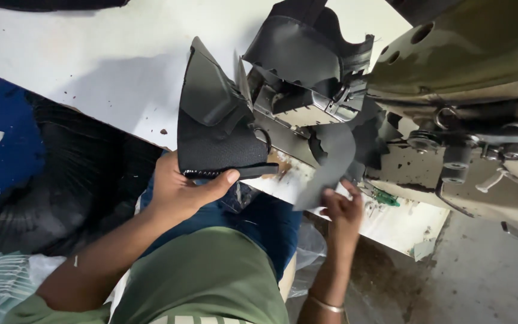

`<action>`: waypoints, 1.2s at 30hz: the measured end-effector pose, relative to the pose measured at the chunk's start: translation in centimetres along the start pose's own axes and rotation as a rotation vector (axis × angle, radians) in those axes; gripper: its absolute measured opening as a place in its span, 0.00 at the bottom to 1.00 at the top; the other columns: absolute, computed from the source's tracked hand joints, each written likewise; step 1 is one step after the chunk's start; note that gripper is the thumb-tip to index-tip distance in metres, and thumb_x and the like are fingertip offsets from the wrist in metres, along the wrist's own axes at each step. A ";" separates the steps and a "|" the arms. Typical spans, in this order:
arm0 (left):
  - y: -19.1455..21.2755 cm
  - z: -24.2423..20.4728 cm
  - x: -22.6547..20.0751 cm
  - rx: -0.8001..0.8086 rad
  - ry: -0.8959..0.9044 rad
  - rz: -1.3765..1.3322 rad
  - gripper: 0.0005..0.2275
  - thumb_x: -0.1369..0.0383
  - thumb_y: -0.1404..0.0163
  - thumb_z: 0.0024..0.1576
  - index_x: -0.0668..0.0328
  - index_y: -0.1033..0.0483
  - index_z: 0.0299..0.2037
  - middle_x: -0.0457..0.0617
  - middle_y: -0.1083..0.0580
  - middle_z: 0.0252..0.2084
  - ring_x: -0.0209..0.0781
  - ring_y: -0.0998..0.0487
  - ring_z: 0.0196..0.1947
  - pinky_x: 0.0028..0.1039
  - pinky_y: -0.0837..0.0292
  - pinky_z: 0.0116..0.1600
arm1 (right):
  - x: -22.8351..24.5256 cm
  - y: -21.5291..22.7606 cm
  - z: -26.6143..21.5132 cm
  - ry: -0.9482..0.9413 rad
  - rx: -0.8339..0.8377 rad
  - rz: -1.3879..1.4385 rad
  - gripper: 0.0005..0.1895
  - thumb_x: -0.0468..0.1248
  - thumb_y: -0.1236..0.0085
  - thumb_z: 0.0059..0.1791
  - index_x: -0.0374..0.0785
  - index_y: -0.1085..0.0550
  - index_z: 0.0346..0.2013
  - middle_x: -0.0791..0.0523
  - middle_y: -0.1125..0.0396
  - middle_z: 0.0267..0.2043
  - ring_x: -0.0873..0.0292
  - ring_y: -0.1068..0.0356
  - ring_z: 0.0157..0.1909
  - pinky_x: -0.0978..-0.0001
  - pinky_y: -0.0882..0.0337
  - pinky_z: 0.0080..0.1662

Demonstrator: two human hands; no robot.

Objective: The person operates a sewing machine to stitch black shoe parts. They pick up a shoe component, align it with a grey insole, and feed the assembly under the presser foot to sew the edges. The person uses scissors to trim threads and adjusts the machine's tension dial.

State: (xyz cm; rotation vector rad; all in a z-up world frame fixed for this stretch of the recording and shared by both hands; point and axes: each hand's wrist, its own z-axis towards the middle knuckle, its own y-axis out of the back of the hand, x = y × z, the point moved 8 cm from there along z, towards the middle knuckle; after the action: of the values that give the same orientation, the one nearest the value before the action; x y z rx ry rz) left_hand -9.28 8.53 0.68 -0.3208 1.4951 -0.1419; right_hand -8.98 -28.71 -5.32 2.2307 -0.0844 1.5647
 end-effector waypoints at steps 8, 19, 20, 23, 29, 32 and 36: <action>0.1 -0.6 0.5 0.016 0.066 -0.002 0.07 0.75 0.38 0.58 0.67 0.20 0.42 0.42 0.22 0.34 0.25 0.25 0.34 0.19 0.28 0.41 | -1.5 0.5 -1.4 0.060 -0.012 0.061 0.14 0.33 0.37 0.52 0.33 0.22 0.52 0.58 0.29 0.35 0.67 0.33 0.32 0.76 0.33 0.34; -0.9 -2.0 0.6 0.087 0.074 0.068 0.04 0.76 0.38 0.58 0.66 0.21 0.38 0.43 0.21 0.32 0.27 0.24 0.32 0.20 0.27 0.38 | 6.3 -9.9 -10.6 0.352 0.489 0.555 0.12 0.26 0.38 0.54 0.32 0.23 0.53 0.54 0.28 0.42 0.64 0.31 0.41 0.74 0.30 0.46; -0.8 -2.2 0.8 0.091 0.115 0.010 0.06 0.77 0.40 0.56 0.67 0.22 0.41 0.43 0.21 0.36 0.27 0.22 0.36 0.21 0.26 0.40 | 6.4 -10.8 -10.9 0.292 0.454 0.491 0.13 0.24 0.37 0.52 0.31 0.25 0.51 0.56 0.30 0.39 0.66 0.33 0.39 0.76 0.32 0.45; -0.2 -3.2 2.3 0.088 0.179 -0.087 0.10 0.79 0.41 0.53 0.68 0.23 0.43 0.45 0.20 0.40 0.29 0.20 0.38 0.22 0.24 0.42 | 7.9 -13.1 -11.5 0.222 0.411 0.462 0.16 0.22 0.35 0.48 0.35 0.33 0.45 0.57 0.31 0.34 0.68 0.34 0.36 0.76 0.31 0.44; 0.3 -3.8 3.1 0.093 0.194 -0.147 0.10 0.80 0.40 0.52 0.69 0.23 0.43 0.47 0.20 0.40 0.31 0.20 0.39 0.24 0.24 0.42 | 7.8 -13.9 -11.5 0.168 0.400 0.526 0.24 0.23 0.33 0.47 0.42 0.43 0.36 0.59 0.34 0.32 0.70 0.37 0.34 0.77 0.33 0.43; 0.4 -3.7 2.8 0.113 0.162 -0.163 0.11 0.80 0.39 0.52 0.69 0.23 0.43 0.47 0.21 0.40 0.30 0.20 0.39 0.23 0.24 0.42 | 7.9 -14.2 -11.4 0.146 0.423 0.560 0.24 0.24 0.33 0.48 0.43 0.43 0.34 0.60 0.37 0.31 0.70 0.39 0.34 0.77 0.34 0.42; 0.4 -3.5 1.8 0.141 0.113 -0.133 0.12 0.80 0.38 0.50 0.70 0.23 0.43 0.47 0.21 0.40 0.30 0.20 0.38 0.23 0.25 0.42 | 8.6 -14.6 -11.5 0.135 0.451 0.578 0.25 0.24 0.33 0.48 0.43 0.44 0.32 0.62 0.41 0.30 0.70 0.44 0.32 0.77 0.37 0.40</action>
State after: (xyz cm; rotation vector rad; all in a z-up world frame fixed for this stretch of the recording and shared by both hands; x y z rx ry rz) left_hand -12.62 7.95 -1.28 -0.3019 1.5662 -0.3754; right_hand -11.96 -9.59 1.41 2.5786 -0.4046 2.2163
